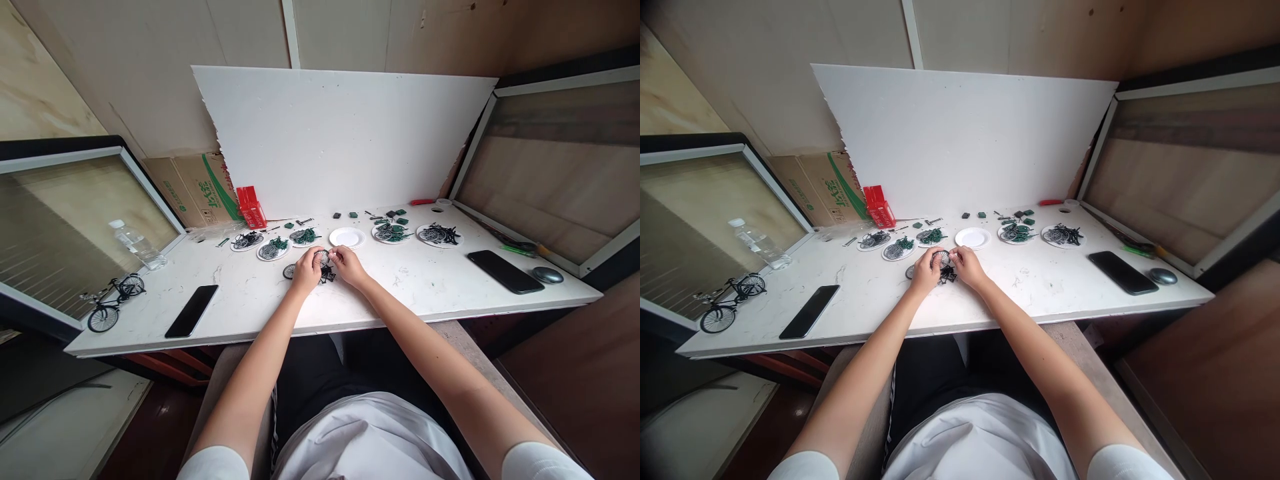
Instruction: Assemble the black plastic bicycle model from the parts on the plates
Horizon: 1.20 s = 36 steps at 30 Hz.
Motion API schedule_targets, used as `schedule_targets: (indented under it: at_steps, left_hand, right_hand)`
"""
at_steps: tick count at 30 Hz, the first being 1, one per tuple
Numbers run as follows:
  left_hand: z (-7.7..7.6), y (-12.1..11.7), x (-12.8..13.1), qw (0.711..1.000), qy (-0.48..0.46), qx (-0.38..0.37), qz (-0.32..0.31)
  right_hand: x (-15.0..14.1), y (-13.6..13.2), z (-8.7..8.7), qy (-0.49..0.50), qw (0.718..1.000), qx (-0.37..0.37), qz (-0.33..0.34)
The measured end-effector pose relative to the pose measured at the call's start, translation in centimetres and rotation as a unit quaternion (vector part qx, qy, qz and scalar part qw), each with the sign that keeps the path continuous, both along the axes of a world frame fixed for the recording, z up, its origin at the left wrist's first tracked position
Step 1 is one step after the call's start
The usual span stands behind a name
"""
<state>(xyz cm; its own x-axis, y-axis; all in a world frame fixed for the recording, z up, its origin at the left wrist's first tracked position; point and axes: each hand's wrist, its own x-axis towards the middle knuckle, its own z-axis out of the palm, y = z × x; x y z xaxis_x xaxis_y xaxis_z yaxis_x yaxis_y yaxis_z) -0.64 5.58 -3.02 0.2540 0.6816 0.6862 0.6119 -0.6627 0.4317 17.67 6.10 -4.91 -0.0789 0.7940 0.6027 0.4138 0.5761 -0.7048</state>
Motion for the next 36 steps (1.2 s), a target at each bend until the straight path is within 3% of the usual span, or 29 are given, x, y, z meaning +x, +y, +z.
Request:
schedule_targets:
  at_steps: [11, 22, 36]
  left_hand:
    - [-0.10, 0.28, -0.06, 1.000, 0.017, 0.025, 0.005]
    - [0.05, 0.31, 0.03, 1.000, 0.019, 0.021, 0.013]
    - [-0.53, 0.74, -0.10, 0.999, -0.028, 0.039, 0.001]
  right_hand:
    - [-0.14, -0.36, 0.34, -0.002, 0.999, -0.021, 0.025]
    - [-0.29, 0.10, -0.09, -0.012, 1.000, 0.024, 0.001]
    - [-0.42, -0.71, 0.69, 0.010, 0.999, -0.017, 0.029]
